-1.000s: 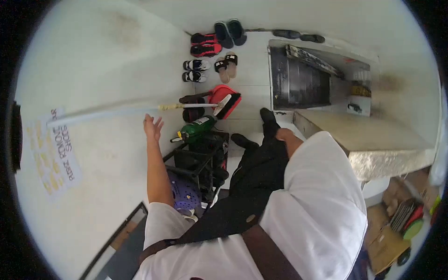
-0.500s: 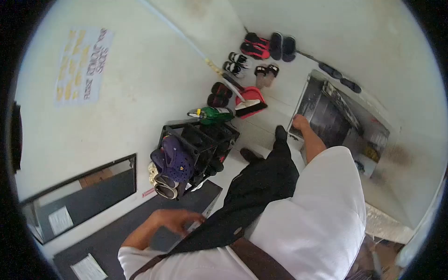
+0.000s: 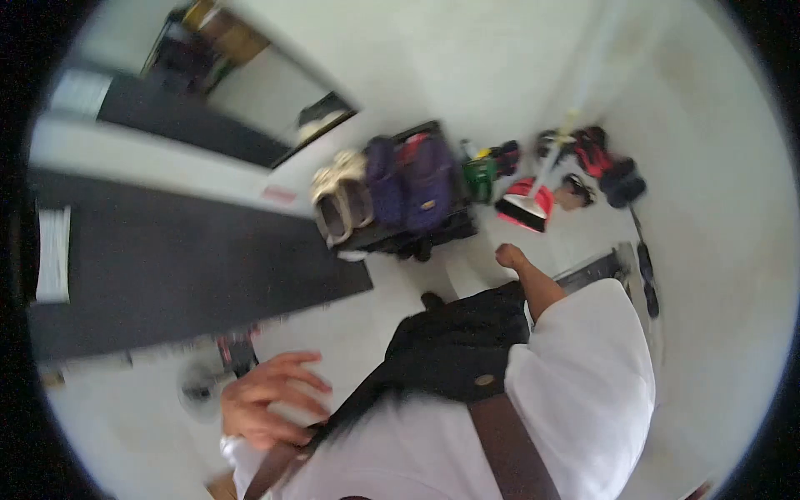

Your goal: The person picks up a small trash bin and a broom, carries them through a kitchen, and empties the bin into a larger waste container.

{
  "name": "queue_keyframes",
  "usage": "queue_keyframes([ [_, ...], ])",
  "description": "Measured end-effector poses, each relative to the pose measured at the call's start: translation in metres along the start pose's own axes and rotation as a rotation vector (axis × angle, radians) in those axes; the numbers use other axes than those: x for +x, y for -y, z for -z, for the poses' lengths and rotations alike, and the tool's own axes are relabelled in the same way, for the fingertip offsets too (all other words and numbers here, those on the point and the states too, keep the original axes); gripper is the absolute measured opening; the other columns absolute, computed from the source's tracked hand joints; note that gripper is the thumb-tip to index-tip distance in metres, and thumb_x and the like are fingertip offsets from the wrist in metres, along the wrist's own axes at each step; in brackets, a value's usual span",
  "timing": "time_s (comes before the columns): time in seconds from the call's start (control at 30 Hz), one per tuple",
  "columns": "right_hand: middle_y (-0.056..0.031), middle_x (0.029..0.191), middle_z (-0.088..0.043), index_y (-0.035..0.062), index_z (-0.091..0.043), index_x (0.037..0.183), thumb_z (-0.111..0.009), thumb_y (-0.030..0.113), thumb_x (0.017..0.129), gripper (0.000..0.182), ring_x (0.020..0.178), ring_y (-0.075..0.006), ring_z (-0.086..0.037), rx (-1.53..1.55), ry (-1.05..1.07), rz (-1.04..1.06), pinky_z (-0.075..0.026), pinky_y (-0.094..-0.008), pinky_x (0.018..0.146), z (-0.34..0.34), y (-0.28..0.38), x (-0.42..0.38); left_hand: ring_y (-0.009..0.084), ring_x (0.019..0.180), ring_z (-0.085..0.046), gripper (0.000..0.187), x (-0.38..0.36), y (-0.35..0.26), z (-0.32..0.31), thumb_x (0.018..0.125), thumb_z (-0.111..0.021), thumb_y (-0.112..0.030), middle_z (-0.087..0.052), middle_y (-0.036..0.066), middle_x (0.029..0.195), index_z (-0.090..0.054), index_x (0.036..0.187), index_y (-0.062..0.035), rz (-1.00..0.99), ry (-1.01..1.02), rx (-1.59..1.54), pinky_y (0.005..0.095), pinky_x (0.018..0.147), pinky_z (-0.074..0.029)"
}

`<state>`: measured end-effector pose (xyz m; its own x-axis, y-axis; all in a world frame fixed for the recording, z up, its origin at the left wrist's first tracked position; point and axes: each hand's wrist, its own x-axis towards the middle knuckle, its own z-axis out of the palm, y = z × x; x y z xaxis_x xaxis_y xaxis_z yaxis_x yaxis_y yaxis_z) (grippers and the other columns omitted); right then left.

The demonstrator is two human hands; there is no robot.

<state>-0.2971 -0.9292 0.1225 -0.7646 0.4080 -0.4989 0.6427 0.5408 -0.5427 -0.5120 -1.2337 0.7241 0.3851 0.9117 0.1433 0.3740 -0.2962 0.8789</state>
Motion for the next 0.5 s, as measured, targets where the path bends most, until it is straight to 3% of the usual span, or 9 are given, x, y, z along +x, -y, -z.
queue_keyframes([
  [0.03, -0.0169, 0.103, -0.066, 0.0081, -0.069, 0.101, -0.055, 0.025, 0.077, 0.033, 0.1, -0.0347, -0.061, -0.033, 0.036, 0.028, -0.048, -0.0391, 0.091, -0.053, 0.062, 0.009, 0.0322, 0.095, -0.064, 0.012, -0.086, 0.005, 0.015, 0.076, -0.072, -0.01, -0.067, 0.013, 0.1, -0.064, 0.083, -0.005, -0.242, -0.05, -0.062, 0.0594, 0.088, -0.045],
  [0.07, -0.0165, 0.105, -0.066, 0.0075, -0.069, 0.101, -0.053, 0.025, 0.078, 0.033, 0.099, -0.035, -0.061, -0.348, 0.26, 0.147, -0.048, -0.0394, 0.09, -0.125, 0.113, 0.032, 0.0237, 0.095, -0.066, 0.008, -0.173, -0.004, 0.04, 0.087, -0.059, -0.01, -0.068, 0.003, 0.1, -0.066, 0.088, -0.0134, -0.369, -0.087, -0.046, 0.0543, 0.084, -0.047],
  [0.1, -0.0161, 0.106, -0.066, 0.0069, -0.069, 0.101, -0.051, 0.026, 0.08, 0.034, 0.099, -0.0353, -0.061, -0.665, 0.479, 0.269, -0.048, -0.0397, 0.09, -0.218, 0.136, 0.07, 0.0157, 0.091, -0.066, 0.006, -0.248, -0.014, 0.049, 0.085, -0.061, -0.011, -0.069, 0.0, 0.089, -0.065, 0.081, -0.012, -0.558, -0.396, 0.114, 0.0437, 0.084, -0.049],
  [0.13, -0.0168, 0.11, -0.064, 0.0062, -0.069, 0.101, -0.049, 0.026, 0.082, 0.034, 0.102, -0.0347, -0.06, -0.68, 0.406, 0.509, -0.048, -0.04, 0.09, -0.302, 0.169, 0.109, 0.014, 0.087, -0.065, 0.003, -0.331, -0.029, 0.072, 0.083, -0.063, -0.011, -0.068, 0.0, 0.086, -0.065, 0.082, -0.0117, -0.754, -0.377, 0.283, 0.039, 0.082, -0.049],
  [0.17, -0.0168, 0.11, -0.064, 0.0062, -0.069, 0.101, -0.049, 0.026, 0.082, 0.034, 0.102, -0.0347, -0.06, -0.71, 0.44, 0.543, -0.048, -0.04, 0.09, -0.312, 0.294, 0.087, 0.0123, 0.084, -0.065, 0.002, -0.416, -0.044, 0.1, 0.081, -0.064, -0.011, -0.068, 0.0, 0.083, -0.065, 0.082, -0.0115, -0.939, -0.345, 0.463, 0.0344, 0.081, -0.049],
  [0.2, -0.017, 0.11, -0.064, 0.0045, -0.068, 0.101, -0.051, 0.03, 0.083, 0.036, 0.104, -0.0325, -0.06, -0.152, 0.298, 0.093, -0.048, -0.0382, 0.09, -0.291, 0.428, 0.069, 0.011, 0.081, -0.063, 0.004, -0.546, -0.064, 0.09, 0.08, -0.065, -0.013, -0.066, 0.0, 0.082, -0.066, 0.082, -0.0095, -1.31, -0.275, 0.419, 0.0317, 0.079, -0.049],
  [0.27, -0.0163, 0.109, -0.064, 0.0048, -0.064, 0.111, -0.055, 0.032, 0.082, 0.04, 0.106, -0.0303, -0.059, -0.081, 0.37, 0.25, -0.046, -0.0374, 0.091, -0.318, 0.563, 0.099, 0.0129, 0.083, -0.063, 0.016, -0.657, -0.114, 0.118, 0.08, -0.069, -0.022, -0.065, 0.001, 0.084, -0.066, 0.088, -0.0086, -1.226, -0.278, 0.799, 0.0327, 0.078, -0.049],
  [0.37, -0.0152, 0.108, -0.066, 0.0111, -0.058, 0.122, -0.056, 0.032, 0.082, 0.046, 0.1, -0.0306, -0.062, -0.022, 0.592, 0.372, -0.048, -0.0403, 0.088, -0.351, 0.674, 0.174, 0.0147, 0.083, -0.063, 0.024, -0.762, -0.102, 0.123, 0.078, -0.071, -0.028, -0.065, 0.002, 0.085, -0.065, 0.091, -0.0081, -0.588, -0.263, 0.472, 0.0336, 0.077, -0.049],
  [0.5, -0.0153, 0.117, -0.061, 0.011, -0.058, 0.123, -0.06, 0.033, 0.082, 0.047, 0.109, -0.0299, -0.058, -0.229, 0.799, 0.292, -0.045, -0.0394, 0.093, -0.365, 0.722, 0.248, 0.0169, 0.084, -0.063, 0.035, -0.708, 0.094, 0.279, 0.076, -0.074, -0.036, -0.064, 0.004, 0.086, -0.065, 0.094, -0.0075, 0.149, -0.175, -0.059, 0.0348, 0.075, -0.049],
])
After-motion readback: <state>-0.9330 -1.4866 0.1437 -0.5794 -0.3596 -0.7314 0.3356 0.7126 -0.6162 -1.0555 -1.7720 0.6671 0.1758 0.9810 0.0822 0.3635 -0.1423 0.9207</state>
